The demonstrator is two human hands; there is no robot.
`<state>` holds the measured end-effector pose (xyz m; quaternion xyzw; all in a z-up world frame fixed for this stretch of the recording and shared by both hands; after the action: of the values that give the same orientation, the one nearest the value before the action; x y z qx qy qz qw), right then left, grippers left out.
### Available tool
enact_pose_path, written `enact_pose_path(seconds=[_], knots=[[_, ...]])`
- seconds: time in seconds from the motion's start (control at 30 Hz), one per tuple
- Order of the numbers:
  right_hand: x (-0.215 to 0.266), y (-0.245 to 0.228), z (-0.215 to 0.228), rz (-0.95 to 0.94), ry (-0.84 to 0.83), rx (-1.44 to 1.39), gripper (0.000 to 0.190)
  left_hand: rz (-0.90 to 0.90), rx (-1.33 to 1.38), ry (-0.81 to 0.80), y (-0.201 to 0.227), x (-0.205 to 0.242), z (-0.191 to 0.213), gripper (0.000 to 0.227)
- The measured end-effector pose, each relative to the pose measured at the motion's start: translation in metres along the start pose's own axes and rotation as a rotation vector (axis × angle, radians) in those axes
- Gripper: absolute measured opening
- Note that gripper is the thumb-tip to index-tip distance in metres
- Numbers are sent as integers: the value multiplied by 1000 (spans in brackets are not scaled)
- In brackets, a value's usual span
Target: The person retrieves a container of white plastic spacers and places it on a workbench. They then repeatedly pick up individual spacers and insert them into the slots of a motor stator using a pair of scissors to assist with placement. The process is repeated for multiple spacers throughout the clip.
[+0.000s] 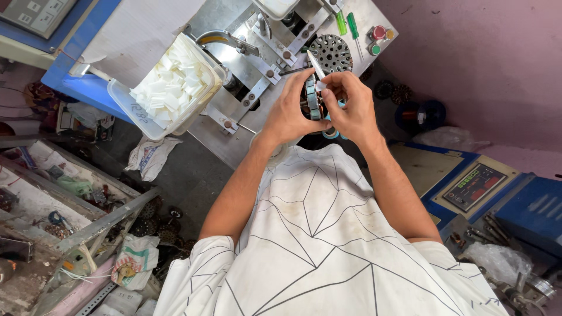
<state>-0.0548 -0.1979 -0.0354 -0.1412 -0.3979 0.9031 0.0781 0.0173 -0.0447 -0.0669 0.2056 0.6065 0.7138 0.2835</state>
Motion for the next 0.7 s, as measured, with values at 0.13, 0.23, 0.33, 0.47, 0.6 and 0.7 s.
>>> enact_pose_path(seconds=[0.13,0.23,0.33,0.47,0.6,0.7], knots=[[-1,2,-4,-39,-32,-31,14,-171,13,70,-9,8,-3,107],[2,-1,-1,-7,-48,25,13,-177,25,121,-12,13,-9,105],[4,-1,0,23,-63,45,14,-184,11,129,-14,15,-13,108],[1,-2,-2,65,-54,42,13,-182,-45,105,-10,14,-9,114],[-3,-5,-12,-63,-20,112,9,-196,-74,93,-2,14,2,98],[-1,-9,-14,-153,-31,96,10,-227,-74,167,4,18,9,76]])
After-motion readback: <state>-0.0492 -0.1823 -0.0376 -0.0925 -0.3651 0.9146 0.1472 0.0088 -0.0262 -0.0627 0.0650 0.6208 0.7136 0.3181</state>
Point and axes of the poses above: each hand's wrist, its own x-axis away from the middle knuckle, its own z-axis out of the back of the hand, y = z × x, the point moved 2 cm from there along -x, towards the middle knuckle, and after that the axes turned 14 degrees about x, right-handed, at the moved point
